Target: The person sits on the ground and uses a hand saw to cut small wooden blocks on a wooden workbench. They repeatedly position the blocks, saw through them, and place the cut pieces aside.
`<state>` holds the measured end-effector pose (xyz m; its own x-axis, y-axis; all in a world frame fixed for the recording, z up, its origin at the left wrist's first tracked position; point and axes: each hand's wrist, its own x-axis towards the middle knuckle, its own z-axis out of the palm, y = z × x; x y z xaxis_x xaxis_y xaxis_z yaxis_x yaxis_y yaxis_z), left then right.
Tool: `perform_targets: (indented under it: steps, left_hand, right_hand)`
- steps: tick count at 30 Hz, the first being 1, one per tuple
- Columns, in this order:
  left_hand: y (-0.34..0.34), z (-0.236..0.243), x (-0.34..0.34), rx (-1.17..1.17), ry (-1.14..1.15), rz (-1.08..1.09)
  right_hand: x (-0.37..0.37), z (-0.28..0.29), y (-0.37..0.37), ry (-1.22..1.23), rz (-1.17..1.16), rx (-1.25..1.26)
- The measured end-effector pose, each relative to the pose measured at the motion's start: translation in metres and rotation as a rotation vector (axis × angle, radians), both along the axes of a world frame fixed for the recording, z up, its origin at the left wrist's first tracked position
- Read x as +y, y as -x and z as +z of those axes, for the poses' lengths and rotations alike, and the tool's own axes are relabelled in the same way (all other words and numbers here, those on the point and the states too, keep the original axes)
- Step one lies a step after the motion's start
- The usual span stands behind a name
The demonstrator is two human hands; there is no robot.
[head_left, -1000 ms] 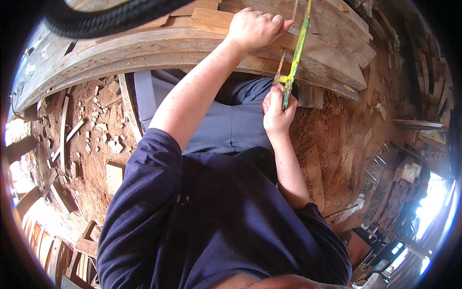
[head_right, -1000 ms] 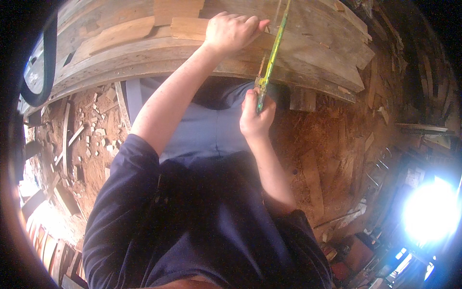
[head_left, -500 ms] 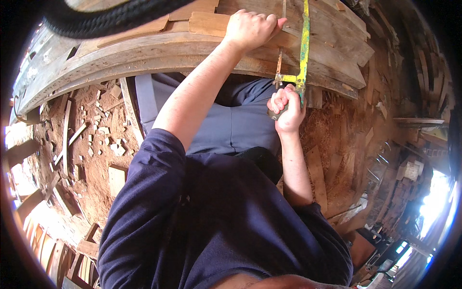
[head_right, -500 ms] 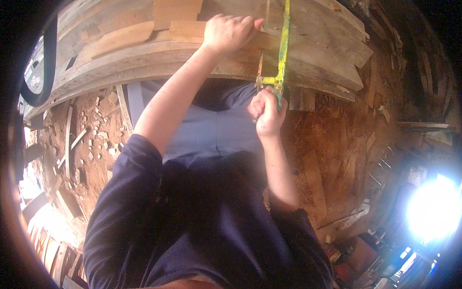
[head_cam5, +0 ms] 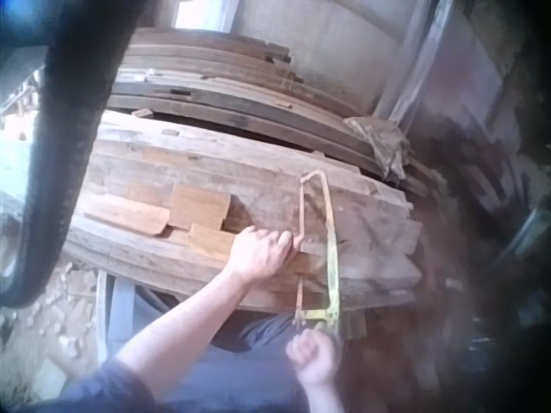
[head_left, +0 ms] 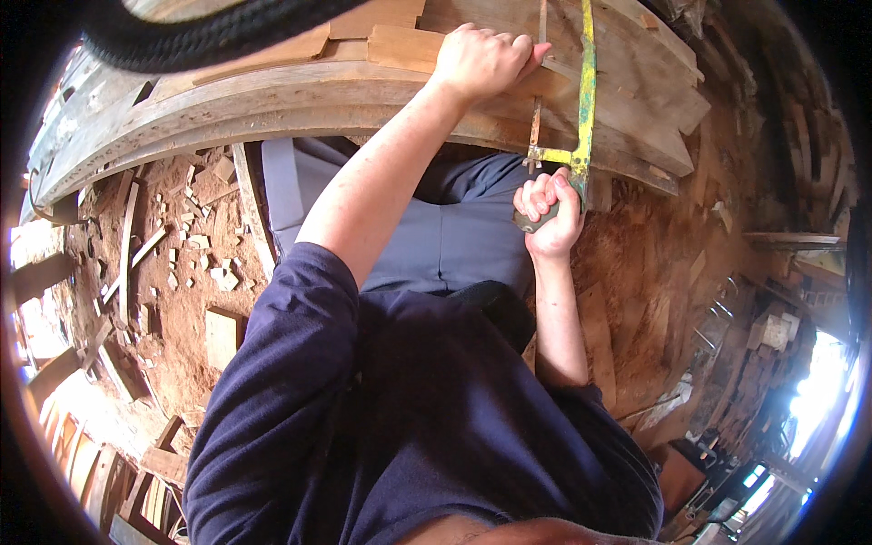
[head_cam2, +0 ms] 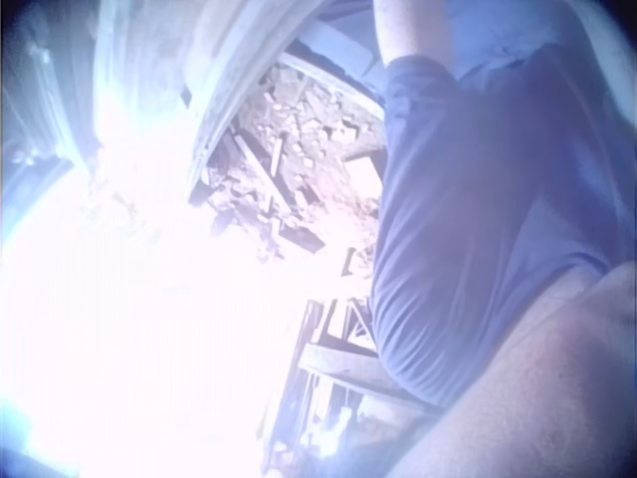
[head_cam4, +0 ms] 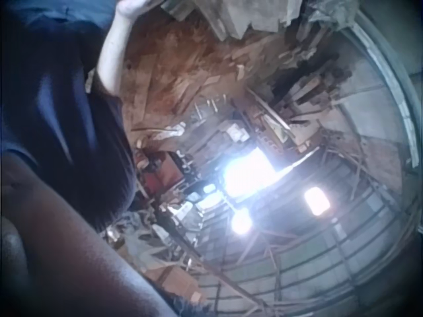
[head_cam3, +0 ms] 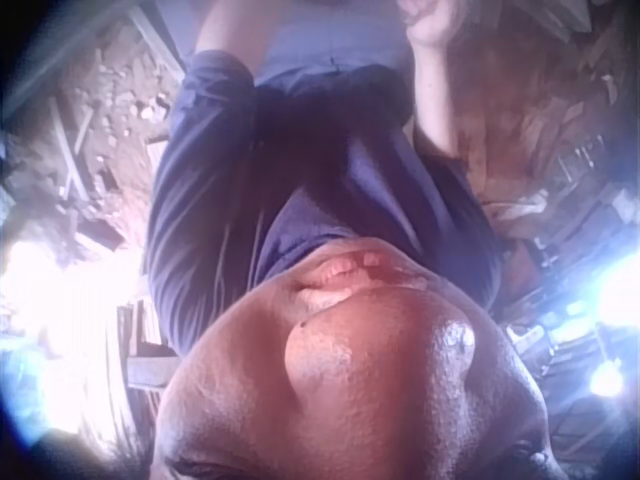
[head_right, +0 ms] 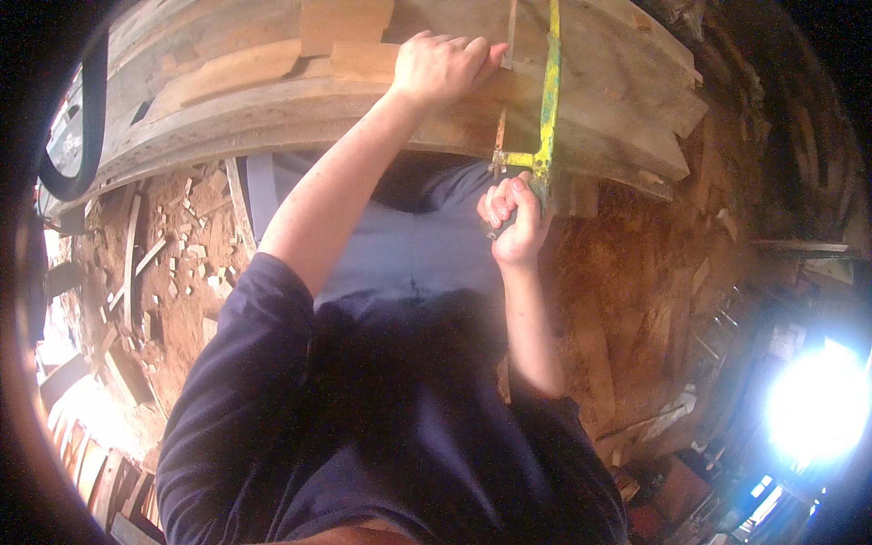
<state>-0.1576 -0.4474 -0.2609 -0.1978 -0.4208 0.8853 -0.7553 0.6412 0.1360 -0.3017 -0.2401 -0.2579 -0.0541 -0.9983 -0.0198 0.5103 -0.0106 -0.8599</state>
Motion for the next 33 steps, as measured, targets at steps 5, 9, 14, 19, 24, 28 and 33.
perform_targets:
  steps: [5,9,14,19,24,28,33]
  left_hand:
    - [0.0,0.002,-0.001,0.021,0.013,-0.011]
    - [-0.003,0.003,0.002,0.006,0.009,-0.026]
    - [-0.004,0.004,0.005,-0.03,-0.052,-0.005]
    - [-0.008,0.002,0.002,-0.036,-0.012,-0.072]
    - [-0.009,0.006,0.005,-0.095,-0.161,-0.095]
    - [-0.019,0.016,0.009,-0.205,-0.354,-0.063]
    - [-0.052,0.009,0.029,-0.465,-0.515,-0.123]
  right_hand:
    - [0.002,0.01,0.004,0.007,0.059,-0.223]
    - [0.003,0.01,0.009,-0.001,0.041,-0.043]
    - [0.003,0.003,0.009,0.012,0.044,0.026]
    - [-0.005,0.013,0.013,0.013,0.05,-0.152]
    - [-0.023,0.033,0.033,0.092,-0.043,0.006]
    - [-0.016,0.047,0.051,0.139,-0.11,0.11]
    - [0.004,0.051,0.057,0.114,-0.116,0.139]
